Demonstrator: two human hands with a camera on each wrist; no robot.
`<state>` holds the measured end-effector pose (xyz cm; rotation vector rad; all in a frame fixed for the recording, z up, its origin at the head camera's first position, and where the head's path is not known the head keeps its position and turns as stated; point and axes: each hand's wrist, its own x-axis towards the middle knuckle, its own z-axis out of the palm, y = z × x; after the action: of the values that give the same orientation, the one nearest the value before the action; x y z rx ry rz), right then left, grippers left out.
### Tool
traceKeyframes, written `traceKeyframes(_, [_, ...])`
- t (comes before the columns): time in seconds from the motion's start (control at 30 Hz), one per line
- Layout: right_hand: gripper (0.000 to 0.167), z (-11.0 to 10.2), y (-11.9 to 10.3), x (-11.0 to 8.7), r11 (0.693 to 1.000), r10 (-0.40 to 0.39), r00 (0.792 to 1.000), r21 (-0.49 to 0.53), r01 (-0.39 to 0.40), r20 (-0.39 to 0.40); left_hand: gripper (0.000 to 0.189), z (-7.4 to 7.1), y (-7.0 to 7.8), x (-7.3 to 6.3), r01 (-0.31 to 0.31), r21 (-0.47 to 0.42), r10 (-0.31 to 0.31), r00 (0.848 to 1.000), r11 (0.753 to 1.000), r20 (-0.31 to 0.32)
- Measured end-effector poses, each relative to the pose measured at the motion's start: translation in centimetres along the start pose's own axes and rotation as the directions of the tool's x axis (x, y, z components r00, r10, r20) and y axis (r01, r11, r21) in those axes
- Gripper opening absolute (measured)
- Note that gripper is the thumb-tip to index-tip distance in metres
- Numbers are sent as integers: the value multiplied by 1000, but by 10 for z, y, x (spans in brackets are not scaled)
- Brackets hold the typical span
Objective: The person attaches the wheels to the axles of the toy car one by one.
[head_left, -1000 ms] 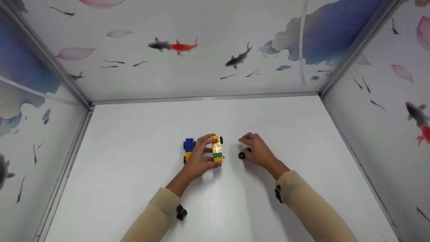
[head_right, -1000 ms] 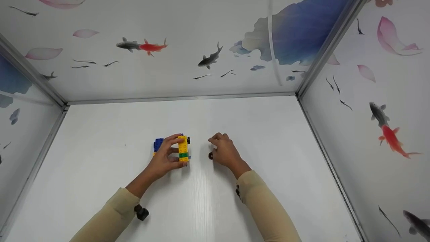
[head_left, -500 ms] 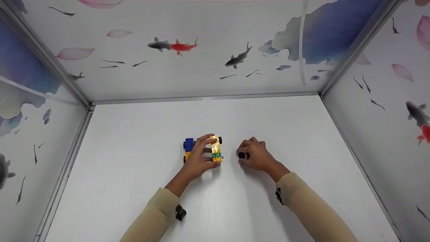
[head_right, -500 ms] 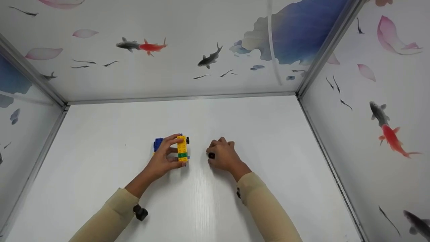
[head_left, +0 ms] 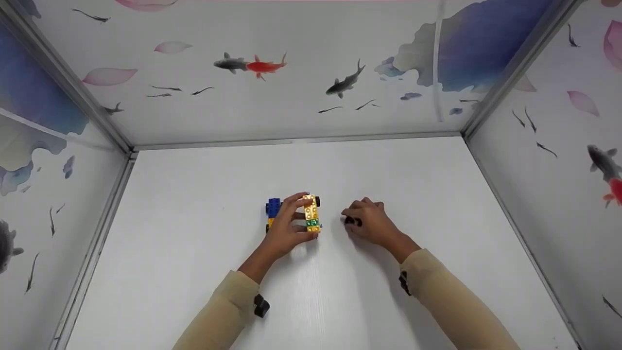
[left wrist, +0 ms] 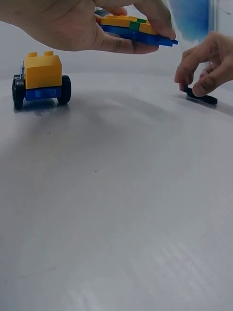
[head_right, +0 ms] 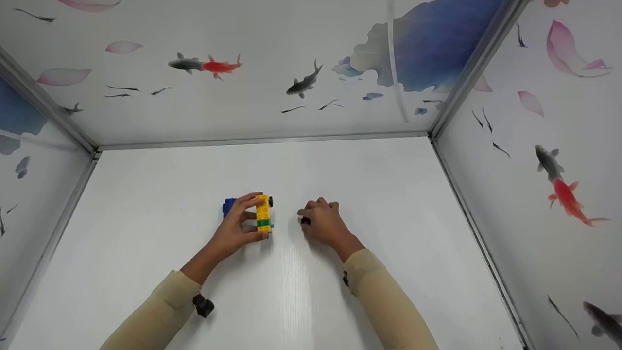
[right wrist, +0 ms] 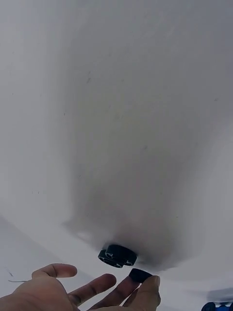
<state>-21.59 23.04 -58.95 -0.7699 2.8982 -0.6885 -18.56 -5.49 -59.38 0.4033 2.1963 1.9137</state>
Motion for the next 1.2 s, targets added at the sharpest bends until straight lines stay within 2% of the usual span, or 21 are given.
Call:
traceKeyframes(0.17, [37,-4,-1,2,994,-71,997,76,73,-31,84,-1,-1,3,-3,-4,3,1000,1000,-3])
traceKeyframes(0.37, [33,-5,-8,3,980,-54,998,191,60,-37,83,-1,-2,4,12,-12,-12,1000,1000,-5])
traceKeyframes(0.5, [30,-6,-15,5,956,-45,999,288,50,-24,77,0,-2,4,14,-5,-14,1000,1000,-6])
traceKeyframes(0.73, [30,-4,-23,5,909,-57,998,412,68,-38,54,1,-1,5,2,-5,-2,1000,1000,-7])
traceKeyframes(0.87, [33,-3,-28,4,889,-39,998,454,55,-45,42,1,-1,5,12,-4,-12,1000,1000,-17])
traceKeyframes(1.1, [25,-3,-37,4,842,-43,999,537,49,-23,33,-1,-1,7,27,-4,-27,999,1000,-29])
traceKeyframes(1.2, [26,-4,-38,5,844,-55,998,534,55,-17,32,-1,-1,8,15,-11,-16,999,1000,-32])
